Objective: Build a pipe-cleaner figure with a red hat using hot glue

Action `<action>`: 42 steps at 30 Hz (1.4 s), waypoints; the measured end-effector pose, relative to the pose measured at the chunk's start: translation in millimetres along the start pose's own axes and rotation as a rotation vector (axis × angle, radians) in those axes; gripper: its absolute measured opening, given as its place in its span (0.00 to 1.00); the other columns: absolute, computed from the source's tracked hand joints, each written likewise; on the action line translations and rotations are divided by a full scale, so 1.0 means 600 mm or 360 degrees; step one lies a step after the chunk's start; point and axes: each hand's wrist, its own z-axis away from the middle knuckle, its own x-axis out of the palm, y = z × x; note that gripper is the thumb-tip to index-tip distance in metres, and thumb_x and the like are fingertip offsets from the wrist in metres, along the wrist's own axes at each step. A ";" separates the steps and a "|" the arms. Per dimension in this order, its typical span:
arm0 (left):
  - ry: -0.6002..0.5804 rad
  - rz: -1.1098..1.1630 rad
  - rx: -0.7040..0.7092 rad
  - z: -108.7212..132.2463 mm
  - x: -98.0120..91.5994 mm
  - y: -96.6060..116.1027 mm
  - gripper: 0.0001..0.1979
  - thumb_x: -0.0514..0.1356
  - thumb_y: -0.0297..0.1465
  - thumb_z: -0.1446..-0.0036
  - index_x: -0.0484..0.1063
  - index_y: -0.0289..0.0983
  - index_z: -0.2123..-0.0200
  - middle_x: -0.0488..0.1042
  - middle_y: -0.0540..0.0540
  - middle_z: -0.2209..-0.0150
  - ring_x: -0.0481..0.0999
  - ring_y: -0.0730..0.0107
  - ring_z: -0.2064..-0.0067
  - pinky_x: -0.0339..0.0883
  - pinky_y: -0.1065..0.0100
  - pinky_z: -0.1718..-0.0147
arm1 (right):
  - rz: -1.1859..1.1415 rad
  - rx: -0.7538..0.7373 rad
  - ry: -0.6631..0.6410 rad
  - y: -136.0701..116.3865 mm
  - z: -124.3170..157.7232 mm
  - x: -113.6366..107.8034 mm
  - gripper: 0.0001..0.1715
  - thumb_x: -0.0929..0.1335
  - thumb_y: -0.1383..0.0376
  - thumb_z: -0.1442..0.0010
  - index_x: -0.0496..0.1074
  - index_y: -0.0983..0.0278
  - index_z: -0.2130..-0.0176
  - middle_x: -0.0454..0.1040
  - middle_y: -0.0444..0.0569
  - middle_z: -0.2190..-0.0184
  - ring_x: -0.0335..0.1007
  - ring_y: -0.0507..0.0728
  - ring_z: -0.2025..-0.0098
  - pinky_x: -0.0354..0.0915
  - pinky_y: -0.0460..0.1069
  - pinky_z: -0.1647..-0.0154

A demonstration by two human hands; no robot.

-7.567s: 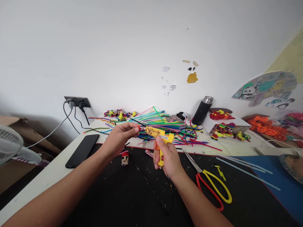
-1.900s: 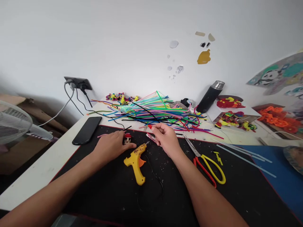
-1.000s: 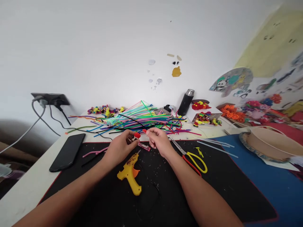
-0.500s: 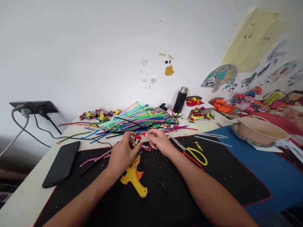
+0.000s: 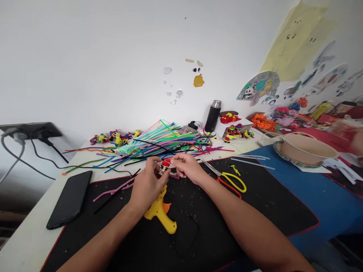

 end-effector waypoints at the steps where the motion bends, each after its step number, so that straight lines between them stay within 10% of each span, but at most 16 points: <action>1: 0.0002 -0.0012 0.0004 0.000 0.000 0.001 0.18 0.58 0.44 0.37 0.60 0.42 0.50 0.68 0.55 0.70 0.73 0.64 0.71 0.59 0.66 0.71 | 0.0000 -0.0001 0.0000 0.000 0.000 0.000 0.18 0.73 0.52 0.45 0.71 0.63 0.66 0.59 0.32 0.86 0.55 0.47 0.87 0.49 0.43 0.85; 42: 0.0021 0.0001 0.0029 0.003 0.003 0.000 0.19 0.59 0.44 0.38 0.61 0.42 0.50 0.67 0.56 0.71 0.72 0.66 0.72 0.58 0.67 0.71 | 0.0155 -0.0081 -0.0070 0.009 0.000 -0.003 0.13 0.71 0.56 0.39 0.71 0.63 0.64 0.63 0.34 0.87 0.55 0.48 0.86 0.49 0.43 0.83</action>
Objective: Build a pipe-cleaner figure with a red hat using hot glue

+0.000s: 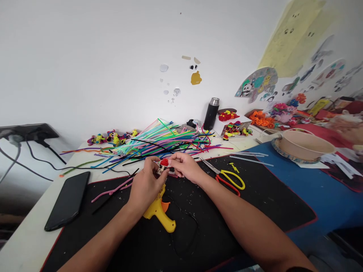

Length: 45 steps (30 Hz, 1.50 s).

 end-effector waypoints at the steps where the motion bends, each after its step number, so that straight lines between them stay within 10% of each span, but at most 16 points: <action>1: -0.0003 -0.0002 0.0001 0.000 0.000 0.000 0.19 0.58 0.44 0.38 0.61 0.42 0.49 0.67 0.57 0.71 0.72 0.66 0.72 0.58 0.67 0.71 | 0.0001 -0.0001 -0.0001 0.000 0.000 0.000 0.13 0.71 0.56 0.39 0.70 0.63 0.64 0.63 0.34 0.87 0.55 0.48 0.86 0.49 0.43 0.83; 45: -0.0064 -0.0099 0.0033 0.001 -0.002 0.002 0.16 0.58 0.43 0.37 0.62 0.43 0.51 0.68 0.56 0.70 0.74 0.65 0.72 0.58 0.67 0.71 | -0.0115 0.0001 0.0039 -0.006 0.004 0.003 0.18 0.72 0.50 0.39 0.72 0.63 0.61 0.64 0.34 0.85 0.56 0.48 0.86 0.53 0.43 0.82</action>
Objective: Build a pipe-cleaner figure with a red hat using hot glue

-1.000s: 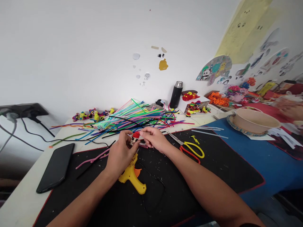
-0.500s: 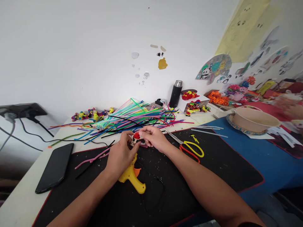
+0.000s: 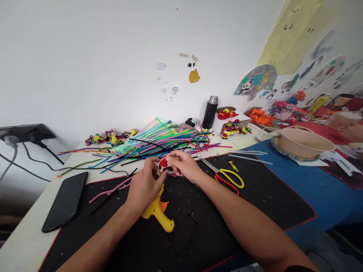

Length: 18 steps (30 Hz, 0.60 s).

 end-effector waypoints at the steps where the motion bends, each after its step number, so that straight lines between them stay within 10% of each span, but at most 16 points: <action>1: -0.0006 -0.0006 -0.0001 0.000 0.001 0.000 0.16 0.58 0.43 0.37 0.61 0.43 0.50 0.68 0.56 0.70 0.74 0.65 0.72 0.58 0.67 0.71 | 0.0016 -0.0009 -0.0012 0.000 0.000 0.000 0.18 0.72 0.50 0.39 0.72 0.63 0.61 0.64 0.34 0.86 0.56 0.48 0.85 0.53 0.43 0.82; 18: 0.0026 -0.0094 0.0030 0.002 0.003 -0.001 0.16 0.59 0.41 0.38 0.63 0.43 0.50 0.71 0.54 0.70 0.75 0.64 0.72 0.59 0.68 0.73 | 0.0090 -0.0004 -0.0032 0.003 0.000 0.000 0.15 0.71 0.53 0.38 0.71 0.63 0.64 0.63 0.34 0.87 0.55 0.48 0.86 0.51 0.44 0.82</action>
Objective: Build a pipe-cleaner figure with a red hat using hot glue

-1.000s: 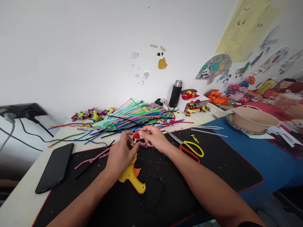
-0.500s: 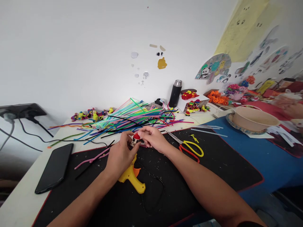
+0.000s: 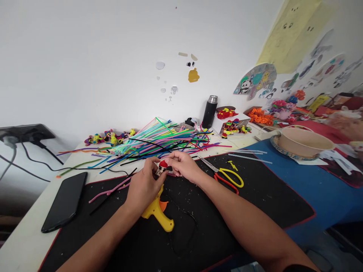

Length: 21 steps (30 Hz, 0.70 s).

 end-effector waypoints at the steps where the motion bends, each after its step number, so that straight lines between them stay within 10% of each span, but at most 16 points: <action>1: -0.0002 -0.0014 0.0003 0.000 0.000 0.000 0.16 0.60 0.41 0.39 0.63 0.43 0.50 0.71 0.54 0.70 0.75 0.64 0.72 0.59 0.68 0.73 | 0.0013 0.0003 -0.0001 0.000 0.000 0.000 0.15 0.71 0.53 0.38 0.71 0.63 0.64 0.63 0.34 0.87 0.55 0.48 0.86 0.51 0.44 0.82; 21: 0.0106 0.0256 -0.0037 -0.006 -0.008 -0.001 0.18 0.59 0.44 0.39 0.61 0.42 0.51 0.67 0.56 0.72 0.74 0.65 0.71 0.62 0.67 0.70 | -0.0253 0.0129 0.0039 -0.007 0.001 0.007 0.23 0.73 0.46 0.41 0.70 0.62 0.63 0.63 0.34 0.84 0.55 0.47 0.85 0.49 0.43 0.86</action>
